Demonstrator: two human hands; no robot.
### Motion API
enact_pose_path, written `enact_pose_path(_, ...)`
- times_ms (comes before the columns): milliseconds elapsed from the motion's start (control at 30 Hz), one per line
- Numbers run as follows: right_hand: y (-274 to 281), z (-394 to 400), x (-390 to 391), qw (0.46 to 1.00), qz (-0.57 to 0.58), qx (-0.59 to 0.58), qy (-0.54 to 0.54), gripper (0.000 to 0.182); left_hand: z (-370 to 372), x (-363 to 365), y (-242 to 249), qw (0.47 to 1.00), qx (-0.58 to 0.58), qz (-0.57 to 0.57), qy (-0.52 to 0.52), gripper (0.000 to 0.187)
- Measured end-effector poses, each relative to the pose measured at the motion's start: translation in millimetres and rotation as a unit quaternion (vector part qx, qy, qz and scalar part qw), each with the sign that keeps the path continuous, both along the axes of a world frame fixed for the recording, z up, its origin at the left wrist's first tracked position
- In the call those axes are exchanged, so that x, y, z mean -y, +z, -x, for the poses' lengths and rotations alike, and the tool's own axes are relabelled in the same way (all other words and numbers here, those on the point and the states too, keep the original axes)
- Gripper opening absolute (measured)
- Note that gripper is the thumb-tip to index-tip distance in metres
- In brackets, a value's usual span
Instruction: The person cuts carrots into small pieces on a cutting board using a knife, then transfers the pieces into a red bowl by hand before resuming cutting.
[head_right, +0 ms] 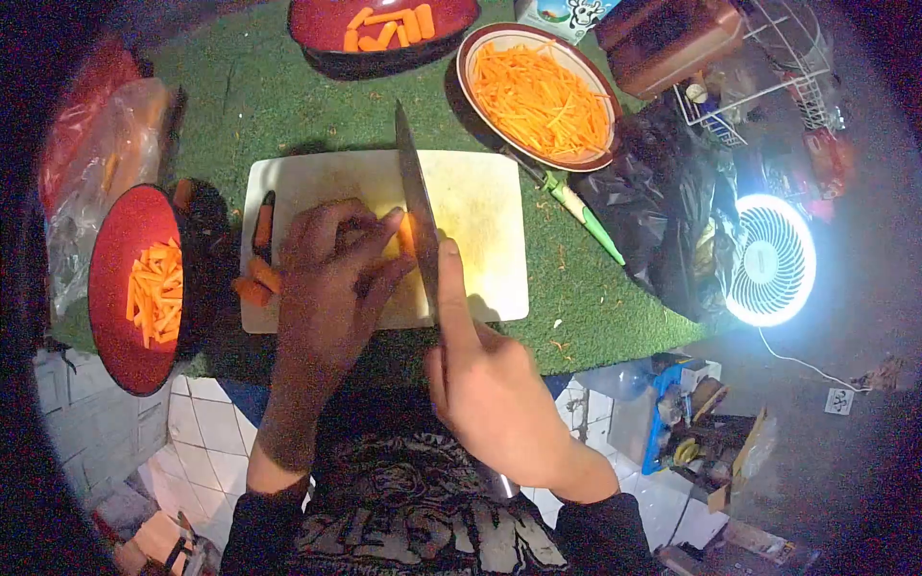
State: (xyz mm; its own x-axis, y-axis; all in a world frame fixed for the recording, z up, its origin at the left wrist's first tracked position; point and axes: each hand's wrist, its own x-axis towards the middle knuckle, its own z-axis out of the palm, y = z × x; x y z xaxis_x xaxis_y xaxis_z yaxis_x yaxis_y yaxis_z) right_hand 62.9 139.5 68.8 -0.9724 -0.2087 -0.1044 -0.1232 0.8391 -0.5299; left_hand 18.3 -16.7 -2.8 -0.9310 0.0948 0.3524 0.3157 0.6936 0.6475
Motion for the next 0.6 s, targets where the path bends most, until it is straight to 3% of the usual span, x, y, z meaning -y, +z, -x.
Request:
enact_pose_path(233,-14.8,31.1,3.4,0.994,0.02,-0.097,0.051,0.074,0.5,2.4,-3.2,1.0,-0.023,0.013,0.002,0.034)
enact_pose_path(367,-3.8,27.4,8.2,0.998,-0.012,-0.058,-0.018,0.072,1.4,2.2,-4.6,1.0,-0.022,0.016,0.01,0.038)
enact_pose_path(500,0.3,24.0,3.9,0.997,-0.023,-0.061,0.035,0.067,1.6,3.3,-3.9,1.0,0.008,-0.002,0.0,0.04)
enact_pose_path(600,-3.5,22.7,3.5,0.994,-0.029,-0.086,0.056,0.067,2.5,2.4,-6.9,0.999,-0.036,0.007,0.003,0.039)
